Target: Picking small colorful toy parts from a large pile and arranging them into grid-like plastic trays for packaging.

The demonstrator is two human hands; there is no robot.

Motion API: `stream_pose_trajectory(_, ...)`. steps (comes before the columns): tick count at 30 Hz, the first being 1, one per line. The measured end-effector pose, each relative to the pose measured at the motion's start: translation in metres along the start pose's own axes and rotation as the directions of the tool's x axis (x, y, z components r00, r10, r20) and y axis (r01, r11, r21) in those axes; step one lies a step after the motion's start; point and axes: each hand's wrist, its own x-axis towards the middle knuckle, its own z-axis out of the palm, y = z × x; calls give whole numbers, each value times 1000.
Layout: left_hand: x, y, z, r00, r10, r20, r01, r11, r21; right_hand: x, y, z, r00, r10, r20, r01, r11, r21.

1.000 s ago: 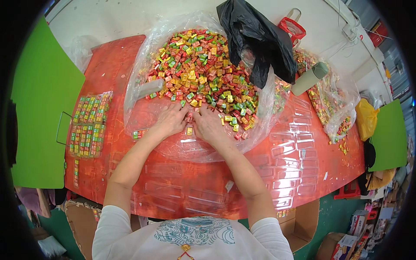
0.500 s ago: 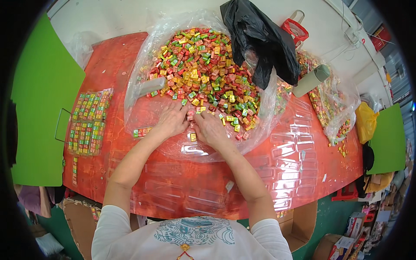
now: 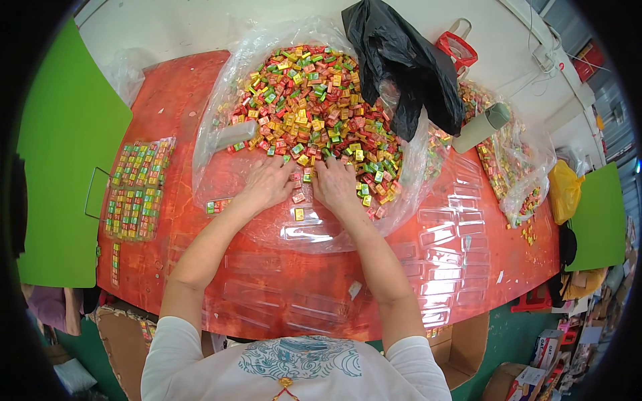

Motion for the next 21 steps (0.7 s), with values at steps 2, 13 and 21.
stream_pose_trajectory(2,8,2,7,999,44,-17,-44,999,-11,-1,5,4,1000,-7,-10,7,999,39)
stream_pose_trajectory(13,33,25,8,996,82,28,-84,991,106,-34,-13,-25,999,-17,32,15,998,58)
stream_pose_trajectory(21,31,5,8,998,25,-62,-20,997,71,-28,-18,-24,999,-30,42,27,996,81)
